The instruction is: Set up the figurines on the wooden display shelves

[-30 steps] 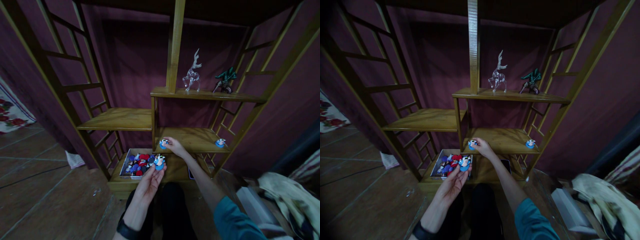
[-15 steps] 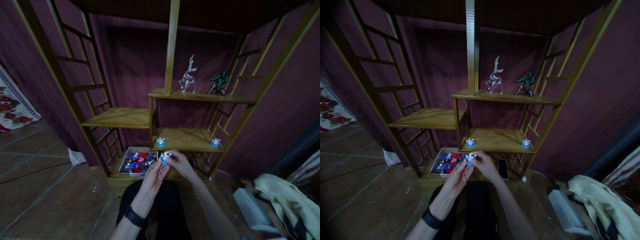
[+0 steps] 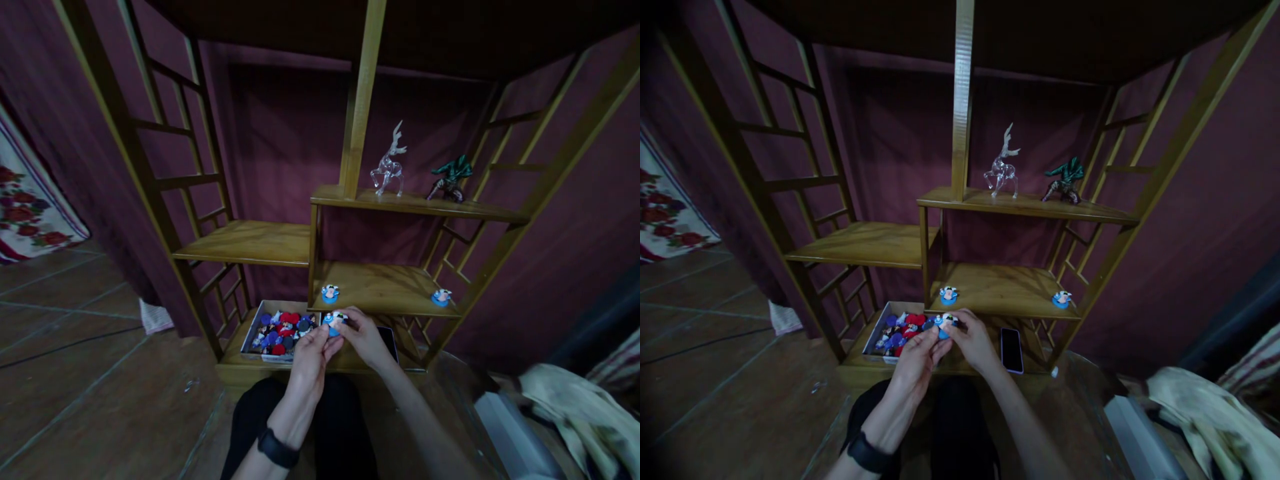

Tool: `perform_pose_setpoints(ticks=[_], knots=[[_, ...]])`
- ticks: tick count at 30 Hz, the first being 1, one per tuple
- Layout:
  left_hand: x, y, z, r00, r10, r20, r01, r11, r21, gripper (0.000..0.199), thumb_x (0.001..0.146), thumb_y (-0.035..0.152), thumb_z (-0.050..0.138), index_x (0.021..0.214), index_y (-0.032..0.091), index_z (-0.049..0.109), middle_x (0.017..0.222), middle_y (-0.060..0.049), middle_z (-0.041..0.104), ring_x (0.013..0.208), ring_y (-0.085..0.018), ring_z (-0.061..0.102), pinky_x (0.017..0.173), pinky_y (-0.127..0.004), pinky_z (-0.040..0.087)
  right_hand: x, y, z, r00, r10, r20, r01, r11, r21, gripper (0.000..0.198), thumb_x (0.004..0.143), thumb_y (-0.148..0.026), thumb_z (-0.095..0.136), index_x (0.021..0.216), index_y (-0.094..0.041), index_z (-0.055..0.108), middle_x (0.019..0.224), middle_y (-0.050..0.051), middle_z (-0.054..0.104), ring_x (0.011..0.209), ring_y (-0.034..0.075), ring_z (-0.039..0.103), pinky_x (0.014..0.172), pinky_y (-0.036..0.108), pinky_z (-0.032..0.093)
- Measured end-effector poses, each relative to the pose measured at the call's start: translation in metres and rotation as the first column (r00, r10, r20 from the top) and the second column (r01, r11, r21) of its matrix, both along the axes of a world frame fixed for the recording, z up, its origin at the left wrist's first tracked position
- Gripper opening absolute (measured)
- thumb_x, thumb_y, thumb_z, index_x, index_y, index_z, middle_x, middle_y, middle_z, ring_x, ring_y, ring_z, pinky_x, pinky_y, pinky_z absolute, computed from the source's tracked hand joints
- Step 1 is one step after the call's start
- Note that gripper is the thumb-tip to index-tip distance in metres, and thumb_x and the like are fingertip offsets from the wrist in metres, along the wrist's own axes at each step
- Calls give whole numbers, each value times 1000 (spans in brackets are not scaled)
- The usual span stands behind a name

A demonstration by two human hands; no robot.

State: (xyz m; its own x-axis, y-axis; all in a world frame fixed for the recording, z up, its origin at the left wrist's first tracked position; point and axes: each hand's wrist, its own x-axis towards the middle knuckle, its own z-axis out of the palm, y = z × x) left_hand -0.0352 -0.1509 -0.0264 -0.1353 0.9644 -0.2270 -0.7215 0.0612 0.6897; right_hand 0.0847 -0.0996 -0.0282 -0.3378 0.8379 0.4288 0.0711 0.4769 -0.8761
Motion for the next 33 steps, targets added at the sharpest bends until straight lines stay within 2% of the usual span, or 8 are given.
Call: perform_pose_setpoints(ticks=[4,8,12,18,26,30,33], knots=[[0,12,10,997,-69,30,68,997,36,14,78,20,64,86,9,66,91,-12,71,80,-18,68,78,-31,55,7,14,10,1000,0,-5,0,1000,-24,25,77,-37,63,98,-22,66,95,3,64,90,18,60,82,30,47],[-6,21,12,990,-139,27,138,990,19,26,78,25,64,99,9,65,105,-18,67,91,-24,66,82,-35,53,18,50,24,994,-51,-100,43,996,-83,33,74,-40,66,102,-21,65,98,4,67,89,19,62,83,32,48],[-19,23,-7,995,-91,-30,88,992,-93,26,77,19,64,102,11,65,102,-18,68,87,-21,68,71,-26,54,16,103,25,973,-154,-171,137,985,-108,40,66,-41,71,98,-19,65,94,6,69,84,20,63,82,36,49],[-39,15,-34,997,-47,-60,33,977,-210,23,76,10,63,99,11,65,90,-14,71,72,-15,68,61,-21,53,-8,162,9,985,-141,-99,127,982,-138,37,60,-40,72,88,-16,65,81,5,69,74,18,63,77,36,50],[-58,7,-49,995,-26,-93,3,971,-238,23,74,8,63,97,12,65,91,-12,71,72,-13,68,61,-20,52,-34,189,-7,995,-100,26,102,992,-69,29,69,-35,67,91,-17,65,81,4,68,75,17,62,75,33,49],[-63,7,-57,995,-20,-94,-2,973,-233,25,73,8,64,97,12,66,90,-12,71,73,-14,68,61,-20,52,-37,193,-25,974,-131,186,128,991,29,20,70,-32,68,85,-18,67,82,3,66,76,17,60,75,32,48],[-63,7,-59,995,-23,-101,-1,971,-239,24,73,8,64,96,13,66,90,-12,71,72,-14,68,60,-20,52,-36,194,-33,966,-121,229,105,991,80,20,71,-30,68,87,-19,68,86,3,65,79,18,60,76,31,48]])
